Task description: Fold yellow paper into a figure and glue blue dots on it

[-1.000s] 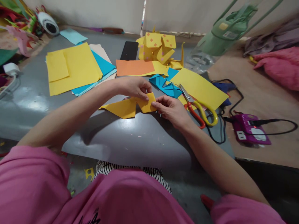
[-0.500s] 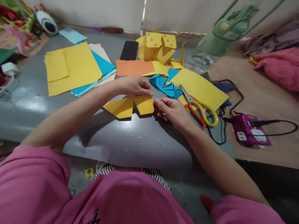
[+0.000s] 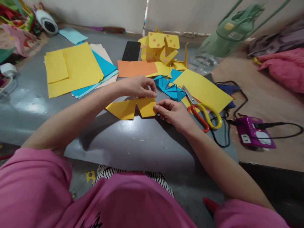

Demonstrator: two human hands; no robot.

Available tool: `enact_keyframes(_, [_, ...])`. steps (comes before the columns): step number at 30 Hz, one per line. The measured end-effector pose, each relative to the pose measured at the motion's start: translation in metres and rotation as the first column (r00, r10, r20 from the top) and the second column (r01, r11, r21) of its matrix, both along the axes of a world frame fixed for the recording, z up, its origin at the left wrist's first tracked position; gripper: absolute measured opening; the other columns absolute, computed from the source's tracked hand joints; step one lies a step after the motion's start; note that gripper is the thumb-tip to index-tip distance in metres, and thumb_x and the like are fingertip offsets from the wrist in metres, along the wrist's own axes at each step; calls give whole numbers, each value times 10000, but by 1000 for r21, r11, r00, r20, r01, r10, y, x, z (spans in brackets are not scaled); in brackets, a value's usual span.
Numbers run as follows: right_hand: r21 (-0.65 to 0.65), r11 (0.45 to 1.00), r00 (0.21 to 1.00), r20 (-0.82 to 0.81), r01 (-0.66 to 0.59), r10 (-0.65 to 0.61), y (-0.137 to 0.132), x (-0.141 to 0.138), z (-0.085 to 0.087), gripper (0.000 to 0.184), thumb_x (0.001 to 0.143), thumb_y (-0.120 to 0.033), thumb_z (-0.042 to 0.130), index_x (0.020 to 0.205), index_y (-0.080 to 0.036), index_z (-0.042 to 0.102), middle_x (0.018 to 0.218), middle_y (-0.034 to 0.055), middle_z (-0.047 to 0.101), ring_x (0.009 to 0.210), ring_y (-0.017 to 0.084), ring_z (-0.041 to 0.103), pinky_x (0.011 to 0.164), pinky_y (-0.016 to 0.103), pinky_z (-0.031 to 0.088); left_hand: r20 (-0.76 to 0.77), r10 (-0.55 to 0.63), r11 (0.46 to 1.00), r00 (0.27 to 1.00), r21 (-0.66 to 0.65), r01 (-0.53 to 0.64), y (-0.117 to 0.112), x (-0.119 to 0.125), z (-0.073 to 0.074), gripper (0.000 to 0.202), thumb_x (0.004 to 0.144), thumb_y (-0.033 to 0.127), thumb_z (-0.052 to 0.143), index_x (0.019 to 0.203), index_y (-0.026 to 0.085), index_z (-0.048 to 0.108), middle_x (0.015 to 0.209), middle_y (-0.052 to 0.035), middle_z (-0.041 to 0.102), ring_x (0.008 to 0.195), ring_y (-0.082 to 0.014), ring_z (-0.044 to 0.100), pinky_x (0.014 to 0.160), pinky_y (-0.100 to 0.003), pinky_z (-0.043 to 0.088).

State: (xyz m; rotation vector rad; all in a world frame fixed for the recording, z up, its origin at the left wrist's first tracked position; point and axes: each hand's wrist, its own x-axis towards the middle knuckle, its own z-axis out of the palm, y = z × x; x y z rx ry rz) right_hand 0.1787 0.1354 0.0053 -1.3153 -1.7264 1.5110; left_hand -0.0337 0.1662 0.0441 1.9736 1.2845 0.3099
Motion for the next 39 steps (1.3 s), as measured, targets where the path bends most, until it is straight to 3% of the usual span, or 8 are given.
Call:
enact_keyframes(2, [17,1000,1000,4,-8,8,0,0,-1,221,802,-389,716,841,-178,667,683,-8,642,502,70,469,417,210,290,5,44,999,999,7,-44,-2,-1,1,338,851,463,605,1003,167,665,769,-40,633,649,-132,556,611,-257,349])
enact_keyframes(8, [76,997,999,23,-32,30,0,1,-2,232,810,-404,701,851,-179,663,663,-15,636,499,73,465,442,215,310,-80,95,995,992,-24,-97,-7,3,9,359,823,502,637,744,152,647,634,-4,514,585,-104,441,598,-283,253])
enact_keyframes(13, [95,994,999,11,-52,52,-1,2,-3,236,808,-415,700,837,-188,646,678,-11,649,498,78,470,449,224,330,-84,232,971,969,-41,-236,-12,13,13,319,782,457,695,694,153,655,585,5,457,585,-104,391,609,-314,214])
enact_keyframes(18, [122,990,998,25,-66,64,0,2,-4,242,820,-427,697,827,-189,649,662,-9,644,512,87,496,459,224,346,-120,297,947,947,-89,-308,-15,20,15,316,781,456,695,693,154,663,549,-1,441,542,-108,406,594,-313,218])
enact_keyframes(24, [113,991,997,44,-67,63,-1,1,-1,228,840,-408,689,831,-184,653,637,-18,619,504,85,521,429,207,345,-23,265,956,964,-125,-266,-15,19,7,196,768,360,697,790,167,716,549,7,444,530,-109,398,577,-303,254])
enact_keyframes(36, [83,995,998,34,-56,53,-1,1,-1,211,867,-381,676,791,-188,637,574,-31,620,421,68,487,355,182,317,82,221,974,972,-71,-215,-12,21,-1,76,731,230,682,691,165,682,624,18,533,620,-107,439,610,-273,303])
enact_keyframes(39, [65,997,998,43,-52,50,-2,0,1,231,868,-379,678,749,-187,627,553,-22,627,417,70,491,354,179,316,86,225,974,971,-2,-225,-13,21,0,53,737,195,665,701,157,673,648,16,559,636,-107,455,630,-271,320])
